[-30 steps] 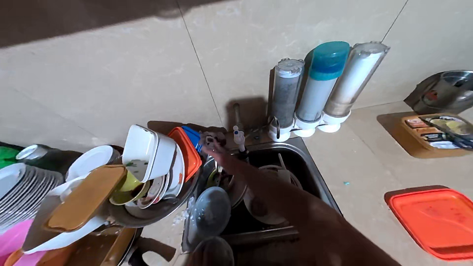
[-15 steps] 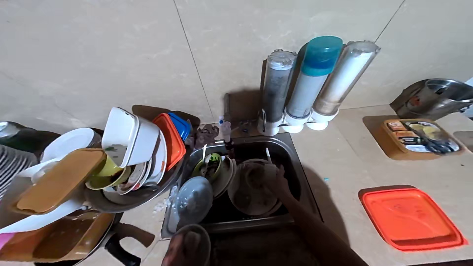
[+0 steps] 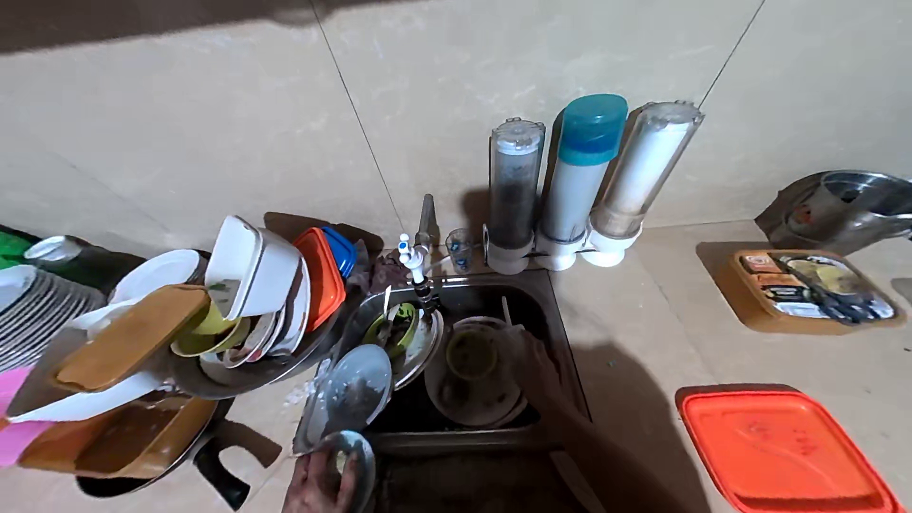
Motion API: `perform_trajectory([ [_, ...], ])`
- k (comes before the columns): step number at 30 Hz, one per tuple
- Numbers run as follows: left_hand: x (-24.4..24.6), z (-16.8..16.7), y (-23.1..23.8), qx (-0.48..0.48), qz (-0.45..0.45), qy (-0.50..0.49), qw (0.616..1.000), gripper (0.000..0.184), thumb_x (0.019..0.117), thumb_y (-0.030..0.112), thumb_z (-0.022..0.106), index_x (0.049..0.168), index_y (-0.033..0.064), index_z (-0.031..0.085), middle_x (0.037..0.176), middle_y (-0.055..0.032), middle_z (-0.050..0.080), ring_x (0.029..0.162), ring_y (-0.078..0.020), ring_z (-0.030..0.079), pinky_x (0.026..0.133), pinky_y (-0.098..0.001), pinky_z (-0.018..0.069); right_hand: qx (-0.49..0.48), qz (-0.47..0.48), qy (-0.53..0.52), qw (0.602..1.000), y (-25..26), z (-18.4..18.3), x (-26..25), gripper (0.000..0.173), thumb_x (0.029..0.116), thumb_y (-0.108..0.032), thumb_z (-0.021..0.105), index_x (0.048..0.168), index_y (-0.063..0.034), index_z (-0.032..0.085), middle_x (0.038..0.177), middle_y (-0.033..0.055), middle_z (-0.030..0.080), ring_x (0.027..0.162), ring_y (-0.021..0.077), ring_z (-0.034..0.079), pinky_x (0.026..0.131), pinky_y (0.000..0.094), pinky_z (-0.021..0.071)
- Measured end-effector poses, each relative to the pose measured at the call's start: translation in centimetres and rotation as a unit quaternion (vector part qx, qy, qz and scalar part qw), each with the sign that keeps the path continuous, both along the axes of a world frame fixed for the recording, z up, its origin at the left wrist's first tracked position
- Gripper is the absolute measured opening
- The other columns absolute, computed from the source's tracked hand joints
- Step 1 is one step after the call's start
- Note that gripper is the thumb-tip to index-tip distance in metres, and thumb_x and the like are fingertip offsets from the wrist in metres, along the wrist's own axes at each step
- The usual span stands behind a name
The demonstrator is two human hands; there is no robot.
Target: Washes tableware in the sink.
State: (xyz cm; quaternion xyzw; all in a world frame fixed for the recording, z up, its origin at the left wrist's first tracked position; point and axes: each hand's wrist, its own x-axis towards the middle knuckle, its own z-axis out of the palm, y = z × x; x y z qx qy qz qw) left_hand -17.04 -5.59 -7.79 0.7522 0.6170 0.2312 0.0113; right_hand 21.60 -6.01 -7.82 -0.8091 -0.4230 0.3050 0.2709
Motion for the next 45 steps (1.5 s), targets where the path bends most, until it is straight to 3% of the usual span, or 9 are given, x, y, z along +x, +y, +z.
perform_trajectory([
  [11,-0.1,0.1,0.3,-0.015,-0.011,0.017,1.000,0.065,0.0895,0.053,0.057,0.117,-0.0042,0.070,0.116,-0.0322,0.066,0.104,-0.0511,0.067,0.082,-0.0652,0.0542,0.060,-0.186,0.200,0.960,-1.6,-2.2,0.6,0.062,0.0978,-0.001,0.057,0.155,-0.0060,0.032,0.131,0.0295,0.059,0.108,0.0414,0.067,0.088,0.0563,0.0572],
  [19,-0.9,2.1,0.2,-0.118,-0.110,0.008,0.987,0.076,0.0692,0.027,0.084,0.134,-0.0035,0.059,0.130,-0.0384,0.056,0.118,-0.0595,0.055,0.098,-0.0682,0.0461,0.049,-0.228,0.702,0.673,-0.6,-2.0,-1.4,0.032,0.1123,-0.024,0.030,0.126,-0.0017,0.049,0.096,0.0121,0.068,0.077,0.0159,0.070,0.067,0.0270,0.0598],
  [23,-1.4,2.3,-0.2,-0.131,-0.122,0.004,0.984,0.057,0.0836,0.017,0.078,0.134,-0.0050,0.061,0.137,-0.0379,0.054,0.125,-0.0577,0.053,0.105,-0.0664,0.0443,0.044,-0.204,0.773,0.599,-0.4,-3.9,-3.9,0.031,0.1107,-0.021,0.030,0.114,-0.0025,0.056,0.087,0.0100,0.067,0.070,0.0153,0.068,0.063,0.0259,0.0590],
  [27,-0.8,1.5,-0.4,-0.086,-0.073,-0.009,0.994,0.053,0.0952,0.016,0.060,0.140,-0.0109,0.052,0.134,-0.0408,0.054,0.123,-0.0579,0.056,0.104,-0.0666,0.0451,0.022,-0.134,0.752,0.645,-0.9,-4.3,-3.8,0.038,0.1121,-0.026,0.028,0.117,-0.0024,0.057,0.087,0.0096,0.068,0.072,0.0170,0.069,0.068,0.0296,0.0603],
  [30,-0.3,2.1,0.4,-0.016,-0.054,-0.139,0.989,0.049,0.1020,0.011,0.048,0.142,-0.0167,0.044,0.133,-0.0401,0.056,0.123,-0.0450,0.061,0.107,-0.0540,0.0477,0.054,-0.166,0.617,0.768,-0.7,-2.6,-2.9,0.038,0.1120,-0.017,0.035,0.148,-0.0036,0.035,0.125,0.0196,0.059,0.100,0.0287,0.067,0.079,0.0440,0.0598],
  [35,9.7,6.5,1.5,-0.044,-0.054,-0.369,0.927,0.030,0.1063,0.015,0.042,0.103,-0.0079,0.061,0.082,0.0066,0.059,0.073,0.0106,0.056,0.071,-0.0137,0.0514,0.106,-0.129,0.509,0.844,-0.3,-4.6,-1.1,0.045,0.1079,-0.017,0.049,0.148,0.0002,0.040,0.127,0.0247,0.060,0.101,0.0320,0.069,0.081,0.0471,0.0608],
  [40,22.6,5.5,2.7,-0.160,-0.147,-0.191,0.957,0.034,0.1067,0.018,0.050,0.108,-0.0104,0.070,0.099,-0.0226,0.072,0.094,-0.0299,0.070,0.090,-0.0485,0.0553,0.110,-0.120,0.542,0.825,-0.6,-4.6,-0.9,0.040,0.1101,-0.023,0.045,0.139,0.0047,0.045,0.112,0.0221,0.067,0.089,0.0271,0.072,0.075,0.0428,0.0618],
  [43,25.6,1.7,3.5,-0.268,-0.311,0.036,0.911,0.048,0.1057,0.037,0.052,0.138,0.0024,0.063,0.152,-0.0229,0.050,0.147,-0.0408,0.041,0.124,-0.0568,0.0240,0.121,-0.078,0.474,0.868,-1.0,-4.4,-0.2,0.042,0.1097,-0.026,0.045,0.134,0.0075,0.052,0.112,0.0209,0.064,0.092,0.0229,0.067,0.080,0.0404,0.0584],
  [45,26.3,0.7,3.2,-0.286,-0.385,0.134,0.867,0.048,0.1046,0.032,0.054,0.144,0.0057,0.057,0.153,-0.0192,0.050,0.146,-0.0389,0.043,0.120,-0.0550,0.0321,0.122,-0.101,0.431,0.888,-0.9,-4.7,0.2,0.038,0.1085,-0.024,0.048,0.126,0.0079,0.059,0.100,0.0192,0.066,0.082,0.0211,0.065,0.075,0.0393,0.0564],
])
